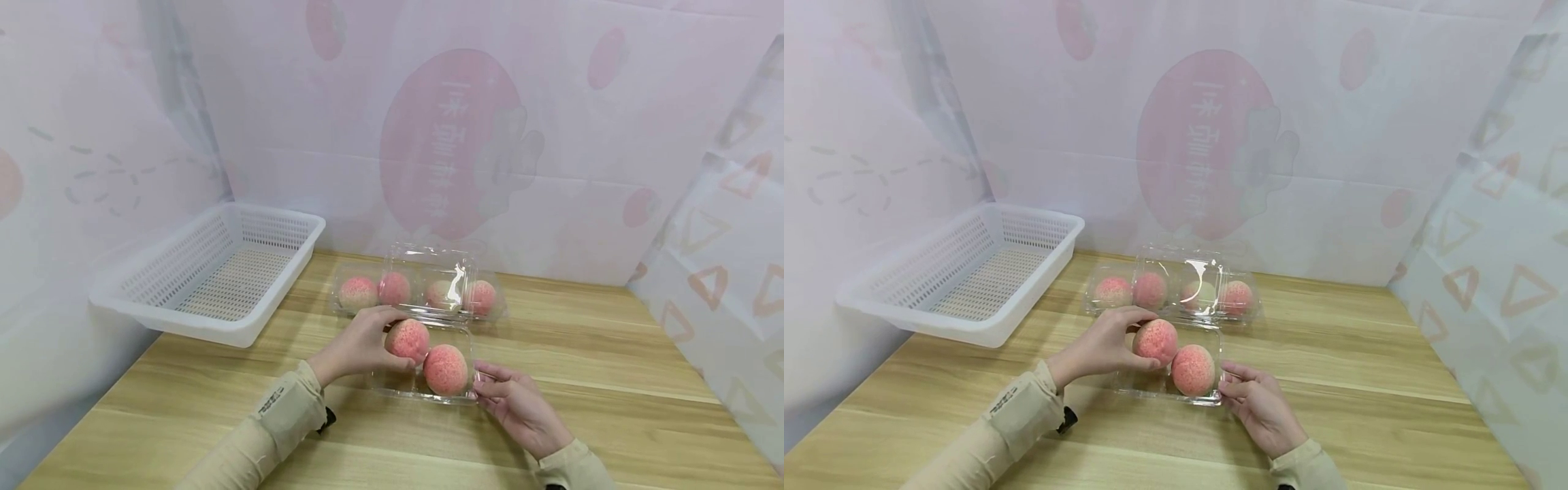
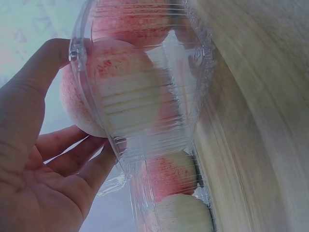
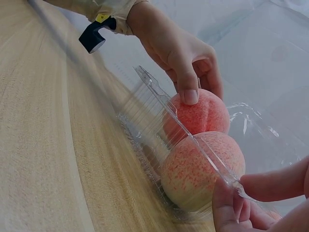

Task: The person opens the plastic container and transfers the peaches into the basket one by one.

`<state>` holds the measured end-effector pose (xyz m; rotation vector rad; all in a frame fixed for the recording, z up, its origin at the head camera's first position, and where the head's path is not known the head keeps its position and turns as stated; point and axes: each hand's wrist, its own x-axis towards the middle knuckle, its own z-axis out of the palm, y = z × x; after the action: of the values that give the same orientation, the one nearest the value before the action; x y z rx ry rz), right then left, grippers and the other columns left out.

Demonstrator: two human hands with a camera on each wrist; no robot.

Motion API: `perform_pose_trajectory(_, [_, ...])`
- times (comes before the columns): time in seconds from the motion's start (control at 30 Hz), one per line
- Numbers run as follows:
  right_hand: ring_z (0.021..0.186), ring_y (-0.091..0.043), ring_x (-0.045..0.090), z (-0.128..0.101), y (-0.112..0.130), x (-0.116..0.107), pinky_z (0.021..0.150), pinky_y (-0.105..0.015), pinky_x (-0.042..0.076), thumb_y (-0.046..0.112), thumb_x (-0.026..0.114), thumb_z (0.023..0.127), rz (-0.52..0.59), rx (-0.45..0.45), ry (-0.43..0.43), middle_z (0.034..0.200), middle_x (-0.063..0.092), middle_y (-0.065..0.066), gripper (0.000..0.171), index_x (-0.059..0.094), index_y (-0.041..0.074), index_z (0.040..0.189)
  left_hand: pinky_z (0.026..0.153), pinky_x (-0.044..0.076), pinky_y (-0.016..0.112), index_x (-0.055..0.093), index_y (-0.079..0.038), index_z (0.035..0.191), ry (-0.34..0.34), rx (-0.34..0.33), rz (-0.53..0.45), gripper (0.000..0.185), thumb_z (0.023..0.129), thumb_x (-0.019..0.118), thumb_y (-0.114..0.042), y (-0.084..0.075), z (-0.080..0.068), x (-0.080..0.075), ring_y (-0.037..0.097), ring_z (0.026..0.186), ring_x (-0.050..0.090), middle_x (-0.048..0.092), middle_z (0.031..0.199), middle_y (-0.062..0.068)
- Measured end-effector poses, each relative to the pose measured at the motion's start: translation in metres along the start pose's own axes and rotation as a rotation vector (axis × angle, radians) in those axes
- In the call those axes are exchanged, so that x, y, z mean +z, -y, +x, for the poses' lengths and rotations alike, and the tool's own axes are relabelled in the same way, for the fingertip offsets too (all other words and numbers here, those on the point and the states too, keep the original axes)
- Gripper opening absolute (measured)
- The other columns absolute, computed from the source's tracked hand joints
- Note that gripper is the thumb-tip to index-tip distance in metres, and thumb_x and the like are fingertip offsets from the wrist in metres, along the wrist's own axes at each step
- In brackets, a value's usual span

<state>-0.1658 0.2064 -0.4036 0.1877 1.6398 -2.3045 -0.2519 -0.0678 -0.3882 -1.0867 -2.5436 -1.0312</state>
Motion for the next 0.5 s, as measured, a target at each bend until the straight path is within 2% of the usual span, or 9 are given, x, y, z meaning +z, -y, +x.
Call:
perform_pose_trajectory(0.2, [0.094,-0.017,0.059,-0.0007,-0.0007,-0.0009,0.087,-0.027,0.051,-0.012,0.053,0.092,0.014,0.005,0.008,0.108,0.057,-0.013,0.052,0.032,-0.018,0.139,0.081,0.054,0.023,0.066,-0.004,0.119,-0.004,-0.020,-0.067,0.067,0.064,0.093,-0.032,0.0015,-0.0001,0.0010,0.010,0.096,0.062,0.067,0.109,0.002])
perform_pose_trajectory(0.5, [0.091,-0.015,0.059,-0.0006,0.0002,-0.0014,0.085,-0.025,0.051,-0.012,0.051,0.093,0.015,0.009,0.009,0.108,0.056,-0.011,0.049,0.032,-0.018,0.139,0.080,0.054,0.022,0.064,-0.001,0.121,-0.009,-0.060,-0.158,0.067,0.067,0.092,-0.029,0.0015,-0.0001,0.0013,0.018,0.096,0.065,0.066,0.110,0.006])
